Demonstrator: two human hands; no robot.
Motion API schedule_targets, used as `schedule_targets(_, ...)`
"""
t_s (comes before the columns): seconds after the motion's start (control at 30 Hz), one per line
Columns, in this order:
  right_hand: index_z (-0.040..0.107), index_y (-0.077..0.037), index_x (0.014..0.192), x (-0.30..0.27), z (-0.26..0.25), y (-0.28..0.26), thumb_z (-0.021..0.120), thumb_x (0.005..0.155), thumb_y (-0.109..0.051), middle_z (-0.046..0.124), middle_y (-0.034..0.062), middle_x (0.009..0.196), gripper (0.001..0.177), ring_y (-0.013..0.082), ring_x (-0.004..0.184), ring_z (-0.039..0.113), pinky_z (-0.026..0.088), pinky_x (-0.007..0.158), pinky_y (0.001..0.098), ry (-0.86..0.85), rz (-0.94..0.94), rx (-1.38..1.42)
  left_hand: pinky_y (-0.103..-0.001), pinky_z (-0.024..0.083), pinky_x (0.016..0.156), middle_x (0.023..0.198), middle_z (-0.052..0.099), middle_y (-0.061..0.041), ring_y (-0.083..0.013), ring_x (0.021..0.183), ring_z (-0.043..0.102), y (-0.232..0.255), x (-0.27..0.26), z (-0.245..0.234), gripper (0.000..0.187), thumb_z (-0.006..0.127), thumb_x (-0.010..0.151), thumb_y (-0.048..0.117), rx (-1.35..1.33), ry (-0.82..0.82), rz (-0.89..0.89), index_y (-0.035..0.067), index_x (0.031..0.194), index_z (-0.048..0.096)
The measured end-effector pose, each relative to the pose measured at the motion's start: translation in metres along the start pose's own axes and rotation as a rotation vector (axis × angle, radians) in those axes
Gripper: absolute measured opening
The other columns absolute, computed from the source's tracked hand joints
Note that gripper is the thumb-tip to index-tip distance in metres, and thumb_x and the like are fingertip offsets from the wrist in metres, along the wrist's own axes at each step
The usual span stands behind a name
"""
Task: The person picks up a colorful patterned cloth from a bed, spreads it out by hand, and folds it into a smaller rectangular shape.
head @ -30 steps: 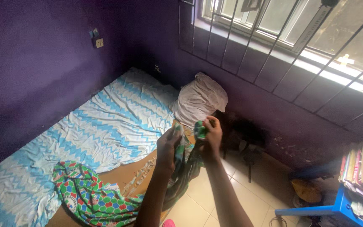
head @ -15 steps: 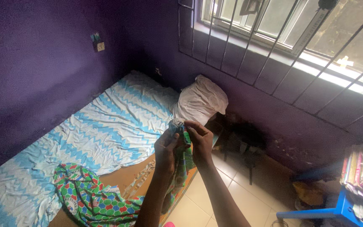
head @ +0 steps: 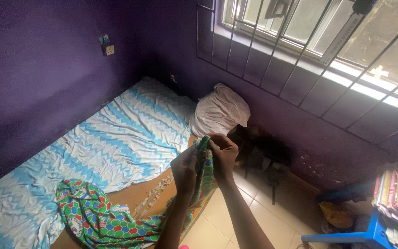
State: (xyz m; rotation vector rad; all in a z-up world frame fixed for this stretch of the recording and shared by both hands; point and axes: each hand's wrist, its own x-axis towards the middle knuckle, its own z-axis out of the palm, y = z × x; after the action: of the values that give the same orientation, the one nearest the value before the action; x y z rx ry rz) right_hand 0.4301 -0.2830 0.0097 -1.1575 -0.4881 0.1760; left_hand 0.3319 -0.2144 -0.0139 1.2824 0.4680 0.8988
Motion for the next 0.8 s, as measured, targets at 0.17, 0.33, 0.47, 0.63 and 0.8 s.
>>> schedule_targets(0.17,0.069,0.000,0.097,-0.003,0.015,-0.009,0.068,0.091,0.001,0.066,0.0005,0.093,0.007,0.0087,0.086,0.064,0.052,0.077,0.0235,-0.060,-0.060,0.048,-0.027,0.055,0.078,0.100,0.073,-0.008,-0.0127,0.087,0.067,-0.008,0.009,-0.002,0.029,0.061,0.101,0.014,-0.445,0.034,-0.190,-0.009,0.115,0.073)
schedule_targets(0.33,0.060,0.000,0.093,0.002,0.016,-0.014,0.067,0.076,0.004,0.064,0.0076,0.088,0.019,0.0147,0.086,0.062,0.048,0.079,0.0277,-0.126,-0.365,-0.459,-0.027,0.055,0.076,0.098,0.074,-0.007,-0.0133,0.085,0.068,0.012,0.016,-0.008,0.030,0.057,0.097,0.016,-0.383,0.125,-0.335,-0.002,0.116,0.073)
schedule_targets(0.47,0.060,0.000,0.094,0.003,0.017,-0.008,0.067,0.076,0.003,0.061,0.0078,0.085,0.019,0.0148,0.081,0.060,0.049,0.076,0.0273,-0.138,-0.349,-0.490,-0.025,0.057,0.083,0.102,0.076,-0.005,-0.0111,0.090,0.072,0.024,0.014,-0.010,0.034,0.052,0.092,0.012,-0.305,0.056,-0.165,-0.002,0.115,0.072)
schedule_targets(0.63,0.059,0.001,0.092,0.001,0.023,-0.008,0.065,0.079,0.003,0.063,0.0062,0.082,0.015,0.0131,0.077,0.062,0.050,0.072,0.0265,-0.145,-0.278,-0.419,-0.027,0.048,0.068,0.094,0.076,-0.007,-0.0125,0.077,0.062,0.039,0.007,-0.008,0.023,0.067,0.096,0.008,0.037,0.046,-0.105,-0.002,0.115,0.076)
schedule_targets(0.8,0.058,0.000,0.095,-0.007,0.024,-0.012,0.063,0.084,0.006,0.060,0.0060,0.087,0.014,0.0115,0.080,0.058,0.048,0.071,0.0259,-0.244,-0.251,-0.366,-0.027,0.056,0.077,0.095,0.077,-0.007,-0.0130,0.086,0.071,0.044,0.014,-0.014,0.017,0.064,0.095,0.004,0.148,0.110,0.098,-0.003,0.107,0.073)
